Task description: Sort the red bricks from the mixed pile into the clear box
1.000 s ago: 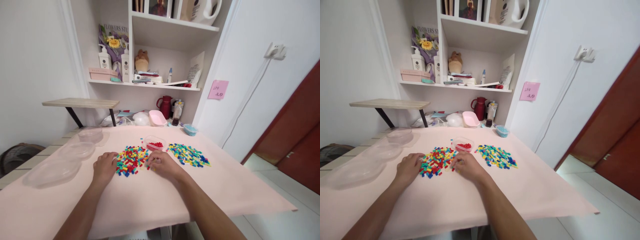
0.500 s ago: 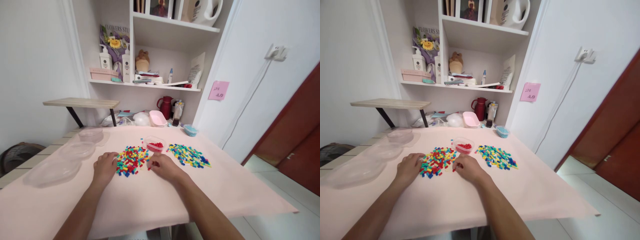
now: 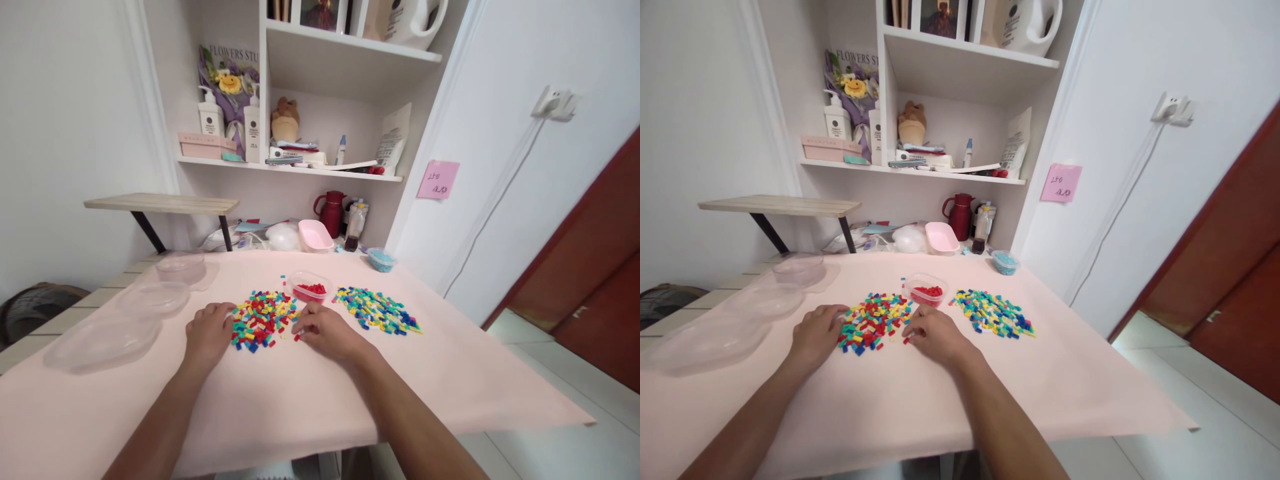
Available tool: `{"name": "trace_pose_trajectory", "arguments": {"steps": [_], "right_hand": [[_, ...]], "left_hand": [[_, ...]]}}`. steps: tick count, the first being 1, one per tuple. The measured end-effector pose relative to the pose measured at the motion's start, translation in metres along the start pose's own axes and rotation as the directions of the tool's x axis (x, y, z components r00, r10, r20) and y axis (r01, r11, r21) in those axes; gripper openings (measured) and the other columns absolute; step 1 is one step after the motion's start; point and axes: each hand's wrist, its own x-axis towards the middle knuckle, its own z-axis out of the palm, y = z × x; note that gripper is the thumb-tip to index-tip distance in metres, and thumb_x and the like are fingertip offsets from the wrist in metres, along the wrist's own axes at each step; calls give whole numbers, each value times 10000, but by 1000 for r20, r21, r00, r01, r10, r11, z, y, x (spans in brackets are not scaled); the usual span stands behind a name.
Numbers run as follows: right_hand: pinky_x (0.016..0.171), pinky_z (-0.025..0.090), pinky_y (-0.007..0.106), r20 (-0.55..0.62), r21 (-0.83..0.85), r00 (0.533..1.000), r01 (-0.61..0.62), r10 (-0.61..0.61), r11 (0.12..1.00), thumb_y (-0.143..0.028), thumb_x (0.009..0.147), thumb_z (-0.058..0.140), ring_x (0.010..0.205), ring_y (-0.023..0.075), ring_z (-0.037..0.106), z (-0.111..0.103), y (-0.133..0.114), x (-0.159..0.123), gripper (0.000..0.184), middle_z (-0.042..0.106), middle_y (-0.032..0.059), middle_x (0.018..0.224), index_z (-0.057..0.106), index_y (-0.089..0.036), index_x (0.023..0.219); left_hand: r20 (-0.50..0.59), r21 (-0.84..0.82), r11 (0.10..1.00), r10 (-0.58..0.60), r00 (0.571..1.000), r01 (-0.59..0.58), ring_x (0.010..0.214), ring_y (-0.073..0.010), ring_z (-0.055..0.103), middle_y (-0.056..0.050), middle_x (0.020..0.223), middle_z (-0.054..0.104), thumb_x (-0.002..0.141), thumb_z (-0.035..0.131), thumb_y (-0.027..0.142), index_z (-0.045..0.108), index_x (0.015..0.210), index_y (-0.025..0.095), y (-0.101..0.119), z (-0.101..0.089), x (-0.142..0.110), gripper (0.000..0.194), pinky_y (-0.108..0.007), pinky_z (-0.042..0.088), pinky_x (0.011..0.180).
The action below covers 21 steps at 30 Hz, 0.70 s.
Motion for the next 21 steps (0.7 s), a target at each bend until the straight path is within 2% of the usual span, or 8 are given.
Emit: {"name": "trace_pose_trajectory", "arguments": {"steps": [6,10,12,14,16,17,19,21], "right_hand": [[754,480,252,-2,4,1000,-4,4,1000,-87,773,674,846,157,628,0,-5,-1,221,663,25,967,780,-253,873],[735,477,267,-146,16,987,-64,65,998,-115,791,665,768,158,617,-9,-1,9,193,680,27,896,777,-250,872],[722,471,281,-322,5,934,-164,157,986,-164,822,647,736,166,608,-18,4,19,162,682,28,856,774,-247,881],[721,465,295,-504,-10,829,-286,242,958,-210,851,619,727,175,604,-27,9,29,163,678,31,828,773,-245,893],[717,460,301,-614,-32,741,-367,272,930,-235,868,595,724,180,601,-33,15,36,189,673,37,816,776,-243,923],[714,461,302,-638,-41,722,-379,268,924,-242,878,580,720,178,600,-33,16,38,210,675,40,825,775,-243,956],[733,470,308,-643,-48,728,-348,237,936,-247,905,542,718,174,602,-31,17,39,265,685,49,872,760,-239,1055],[776,480,317,-599,-40,779,-259,184,965,-240,931,509,742,174,615,-27,12,36,297,696,58,926,738,-233,1120]], "left_hand": [[10,5,1000,3,1000,-3,1207,-276,544,-65,1287,659,931,342,273,654,1195,299,0,-1,0,409,-457,414,996],[5,-6,1000,-3,1000,3,1204,-282,546,-68,1305,651,931,342,275,654,1187,291,0,-1,1,404,-468,413,1001],[6,-11,1000,-6,1000,6,1203,-278,551,-60,1303,651,931,338,271,657,1178,297,0,-1,1,405,-464,415,1005],[5,-14,1000,-9,1000,9,1207,-277,553,-56,1303,650,929,334,267,658,1179,301,0,-2,1,410,-462,416,1009],[2,-15,1000,-11,1000,11,1210,-279,553,-58,1308,646,930,331,268,657,1184,299,0,-2,1,415,-463,417,1011],[2,-15,1000,-11,1000,11,1209,-280,554,-60,1309,645,931,329,268,657,1184,297,0,-2,1,416,-464,418,1010],[1,-15,1000,-11,1000,11,1208,-281,554,-62,1310,646,934,325,270,658,1180,294,0,-2,1,415,-465,419,1008],[2,-16,1000,-10,1000,10,1204,-278,555,-59,1304,650,933,329,265,660,1172,295,0,-2,1,409,-462,417,1008]]}}
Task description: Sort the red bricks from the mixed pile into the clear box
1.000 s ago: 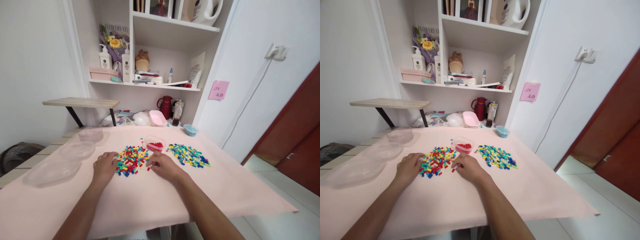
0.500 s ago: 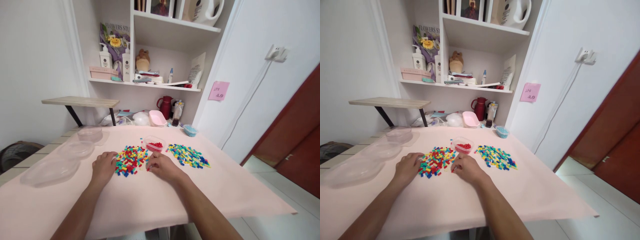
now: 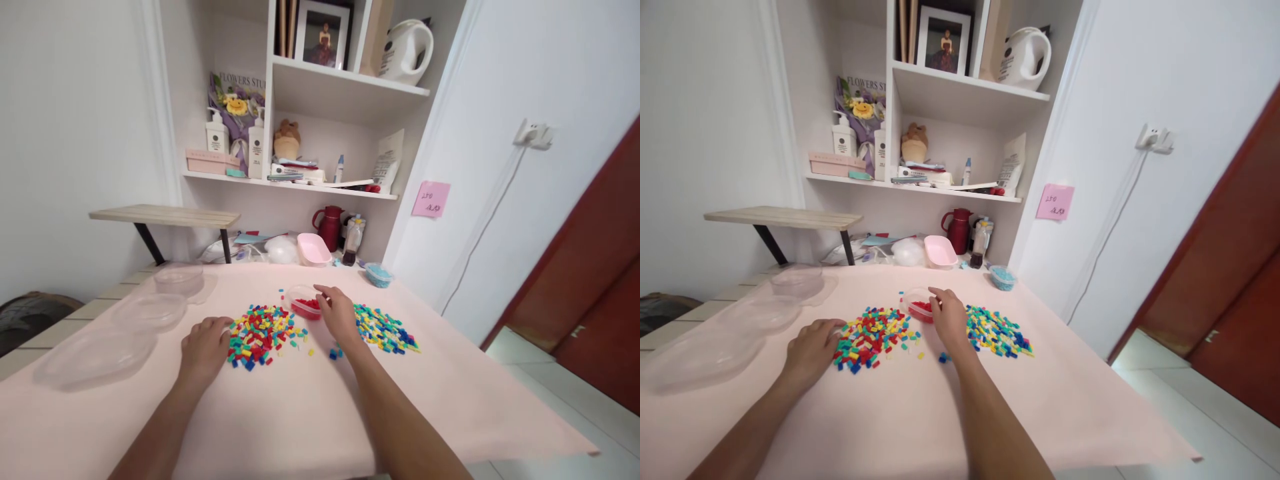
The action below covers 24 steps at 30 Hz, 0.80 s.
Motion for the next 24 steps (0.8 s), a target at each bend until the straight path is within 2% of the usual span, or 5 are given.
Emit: {"name": "trace_pose_trajectory", "arguments": {"steps": [7,11,15,21,24], "right_hand": [[887,460,327,377,134,895,201,-237,970,-100,878,600,950,201,627,4,-23,-22,241,699,51,967,764,-245,978],[883,449,341,433,59,859,276,-274,959,-38,836,589,962,211,599,19,-26,-37,348,669,66,1004,759,-250,1055],[893,419,371,460,0,833,345,-306,939,-122,865,594,981,227,571,27,-30,-48,292,657,68,1020,752,-275,1057],[913,401,361,495,-8,826,315,-270,949,-43,739,597,990,223,565,19,-25,-48,300,657,47,995,707,-241,935],[928,394,367,481,-18,842,288,-244,957,-31,719,587,1022,230,570,14,-21,-47,384,659,53,1042,695,-250,1016]], "left_hand": [[-19,-6,1000,-3,1000,3,1178,-265,573,-53,1289,663,909,378,248,673,1149,301,1,0,-1,384,-443,422,999],[-30,-3,1000,-6,1000,6,1159,-257,585,-46,1269,672,901,400,253,680,1136,313,1,-1,-2,371,-427,427,984],[-25,1,1000,-1,1000,1,1160,-260,579,-49,1277,668,910,374,257,671,1155,308,1,0,-2,388,-436,426,982],[-24,4,1000,2,1000,-2,1174,-266,574,-57,1288,661,913,360,265,670,1158,302,0,0,-1,396,-446,425,994],[-22,2,1000,4,1000,-4,1178,-266,573,-54,1284,662,914,362,273,669,1159,308,0,0,0,394,-448,425,994]]}}
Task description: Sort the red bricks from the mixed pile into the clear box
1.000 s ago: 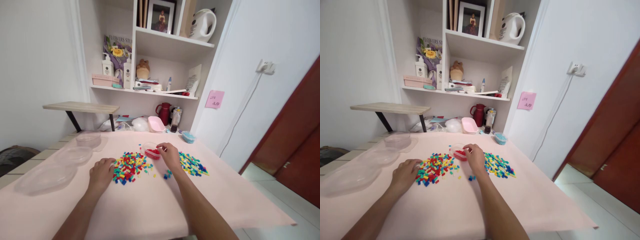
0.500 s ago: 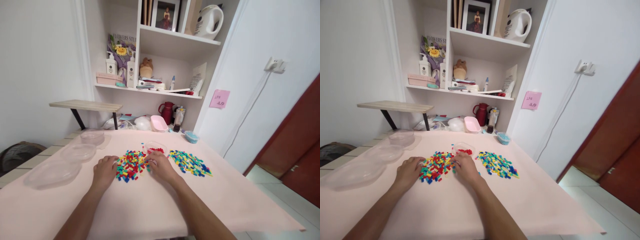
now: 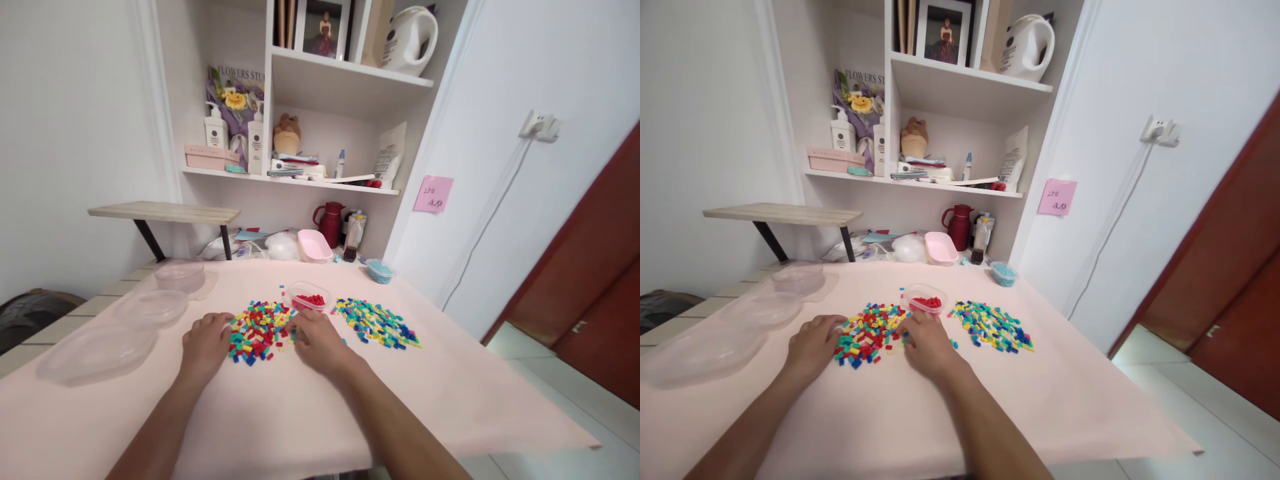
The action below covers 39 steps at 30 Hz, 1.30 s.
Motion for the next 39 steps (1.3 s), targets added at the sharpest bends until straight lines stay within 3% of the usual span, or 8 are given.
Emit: {"name": "trace_pose_trajectory", "arguments": {"steps": [3,10,18,23,26,29,36,39], "right_hand": [[922,396,369,3,3,999,-33,33,999,-36,735,577,1023,233,580,-3,2,-1,418,669,58,1052,703,-264,1061],[872,420,345,-9,31,998,-58,58,998,10,715,530,957,223,596,-9,5,-1,316,682,48,949,717,-227,810],[942,413,375,-20,122,992,125,-123,985,-75,786,598,1001,219,587,-5,-5,-1,335,685,37,1028,731,-262,1030],[922,421,365,34,122,985,163,-168,979,-48,781,583,971,211,592,1,-5,-2,297,697,28,990,733,-242,948],[896,433,352,-17,123,989,146,-145,982,-11,759,565,943,204,600,1,-2,-2,286,698,27,947,731,-225,852],[860,447,347,-74,111,990,124,-116,986,-5,754,571,911,203,610,-1,0,-1,304,697,39,929,749,-221,872],[804,465,319,-46,122,979,201,-197,972,-132,859,653,851,184,618,-1,3,0,222,694,38,892,784,-259,984],[798,455,313,-23,94,972,237,-236,967,-159,880,659,843,176,617,4,5,1,188,690,27,883,791,-281,934]], "left_hand": [[5,0,1000,2,1000,-2,1185,-272,568,-53,1289,659,915,360,277,665,1164,311,0,0,0,396,-455,426,994],[23,4,1000,-8,1000,8,1199,-280,560,-57,1306,646,923,336,273,660,1174,301,1,-2,0,410,-472,422,1003],[15,-7,1000,-2,1000,2,1196,-278,563,-63,1297,654,918,350,268,664,1176,294,1,-1,-1,407,-480,426,1007],[11,-7,1000,2,1000,-2,1184,-276,568,-62,1294,655,921,347,274,664,1178,294,-1,2,0,408,-475,432,998],[8,-6,1000,5,1000,-5,1180,-273,568,-57,1294,656,921,353,268,664,1176,296,-1,2,0,404,-467,430,1001],[3,-4,1000,5,1000,-5,1175,-270,572,-51,1289,658,923,355,270,667,1172,302,-2,3,0,400,-460,431,1002],[-1,4,1000,5,1000,-5,1183,-265,575,-43,1280,664,926,360,279,669,1171,314,-2,3,1,395,-446,432,1002],[-4,7,1000,6,1000,-6,1187,-267,575,-39,1285,664,924,368,283,669,1172,320,-1,3,1,393,-443,437,998]]}}
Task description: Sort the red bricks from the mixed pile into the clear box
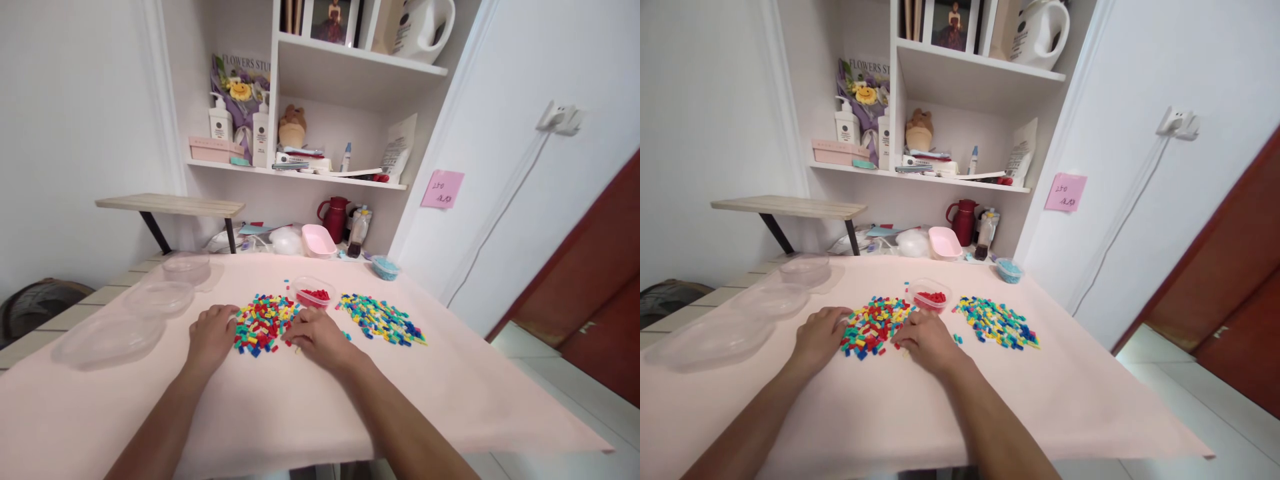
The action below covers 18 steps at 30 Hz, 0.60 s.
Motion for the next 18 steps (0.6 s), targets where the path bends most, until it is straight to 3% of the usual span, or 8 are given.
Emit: {"name": "trace_pose_trajectory", "arguments": {"steps": [3,8,14,16,18], "right_hand": [[807,454,310,21,-10,1000,-3,4,1000,-159,861,686,856,174,621,1,2,1,160,694,20,886,789,-278,889],[788,462,296,27,9,999,-16,16,1000,-156,828,717,876,178,623,-1,1,1,217,692,25,918,788,-292,981],[819,467,298,25,51,1000,-20,19,999,-148,843,670,860,178,635,-1,-2,2,167,719,18,865,783,-270,828],[807,475,294,-69,98,993,-88,95,991,-166,851,651,849,179,644,-4,0,4,166,732,20,876,782,-268,846],[790,484,301,-266,141,928,-230,260,963,-216,878,614,824,182,648,-10,4,7,177,739,30,903,782,-262,907]], "left_hand": [[-2,3,1000,1,1000,-1,1188,-271,575,-42,1288,662,925,366,289,668,1180,322,-1,1,1,396,-449,439,996],[5,8,1000,7,1000,-7,1186,-282,575,-55,1285,663,924,365,290,670,1185,309,-2,2,2,402,-467,443,994],[15,13,1000,0,1000,0,1196,-272,573,-46,1293,660,927,365,292,665,1188,312,-1,-1,1,398,-453,441,1001],[17,15,1000,-5,1000,5,1198,-270,573,-42,1291,662,924,369,288,666,1182,316,0,-1,1,394,-452,442,999],[18,16,1000,-8,1000,8,1197,-268,575,-37,1292,662,920,374,280,668,1174,320,1,-2,1,391,-451,443,997]]}}
